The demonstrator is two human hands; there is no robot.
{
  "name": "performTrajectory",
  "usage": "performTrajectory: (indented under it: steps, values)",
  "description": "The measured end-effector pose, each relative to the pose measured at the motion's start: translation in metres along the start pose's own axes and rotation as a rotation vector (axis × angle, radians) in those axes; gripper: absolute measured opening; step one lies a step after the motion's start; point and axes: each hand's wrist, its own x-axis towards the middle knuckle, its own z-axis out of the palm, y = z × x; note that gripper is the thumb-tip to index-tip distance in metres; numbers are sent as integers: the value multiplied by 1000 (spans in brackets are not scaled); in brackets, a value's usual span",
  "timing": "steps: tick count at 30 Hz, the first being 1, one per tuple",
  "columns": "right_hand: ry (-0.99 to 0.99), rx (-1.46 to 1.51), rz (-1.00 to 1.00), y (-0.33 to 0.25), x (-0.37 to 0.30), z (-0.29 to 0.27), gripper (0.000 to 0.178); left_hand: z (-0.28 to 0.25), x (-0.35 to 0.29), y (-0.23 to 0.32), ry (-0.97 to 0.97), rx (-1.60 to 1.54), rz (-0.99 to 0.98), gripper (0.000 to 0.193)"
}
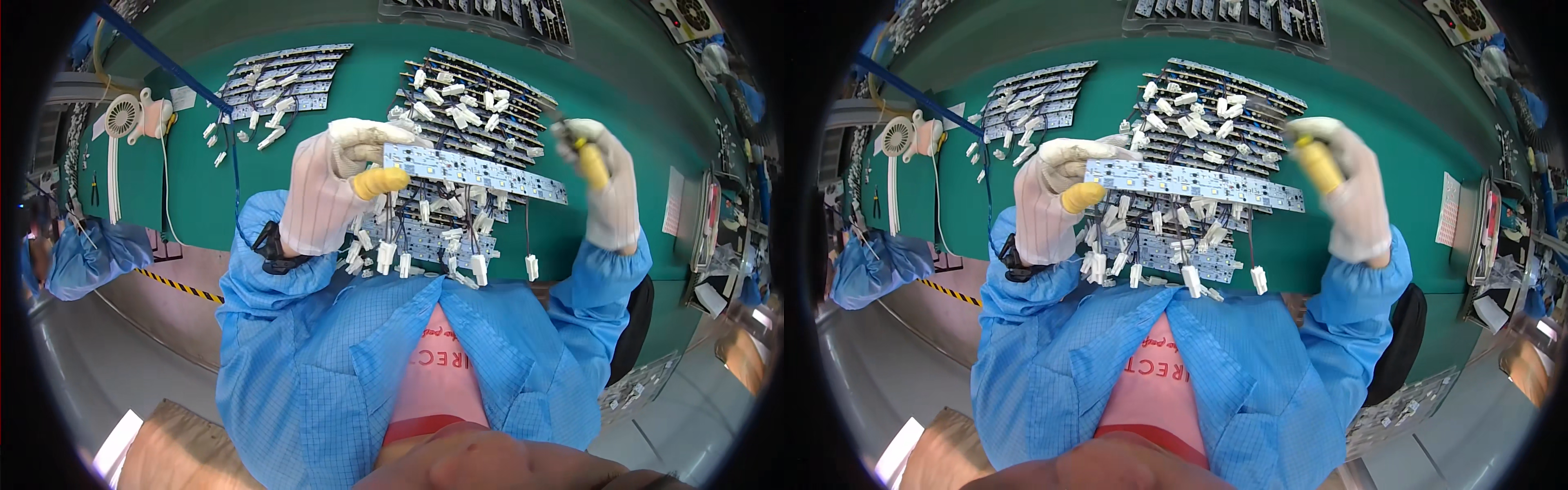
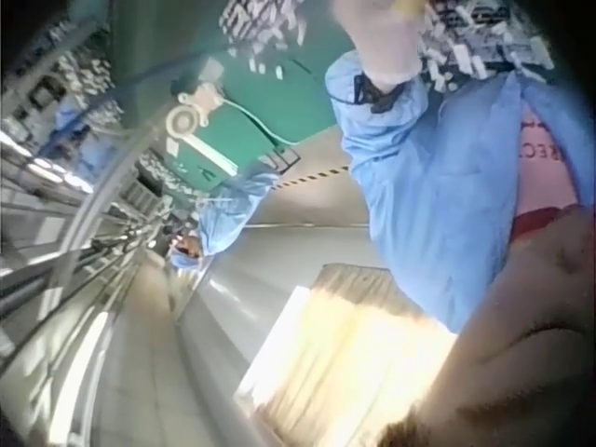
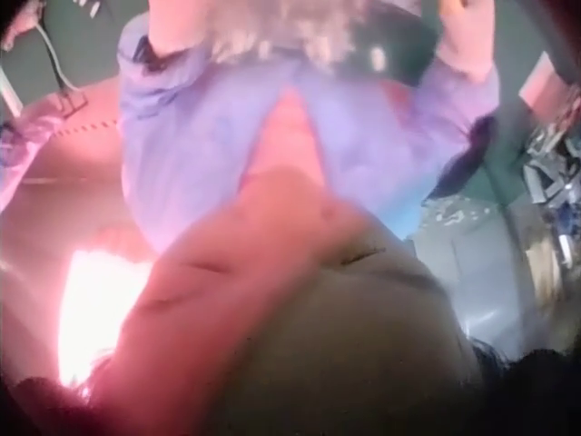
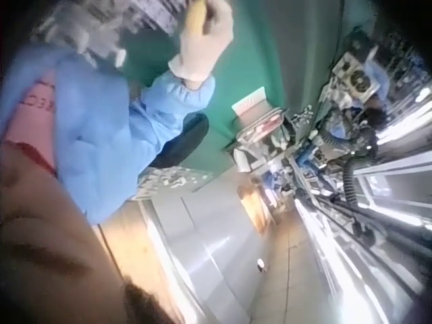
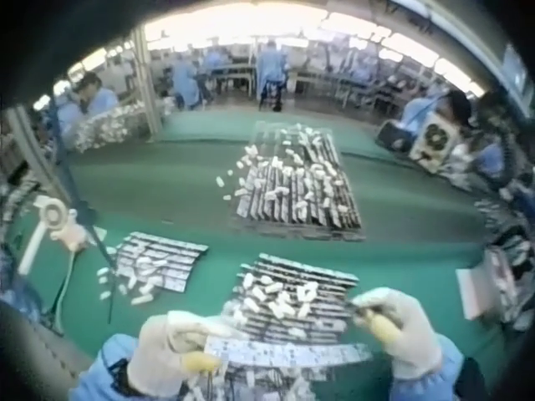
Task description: The person trims electronic components on strips of circuit boards using hand cutters.
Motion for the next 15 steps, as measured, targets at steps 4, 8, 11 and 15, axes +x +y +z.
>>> performTrajectory:
  steps: [4, 8, 11, 15]
  values:
    - [-227, -375, -389, -39, 4, 31, 36, 0, 0, -4, -23, 292, 36, 52]
    - [-179, -498, -538, -43, 6, 43, 44, 7, -2, -7, -18, 297, 94, 49]
    - [-170, -579, -581, -40, 6, 45, 44, 5, -2, -7, -31, 384, 170, 48]
    - [-242, -503, -508, -34, 7, 44, 44, 7, -2, -6, -83, 395, 74, 46]
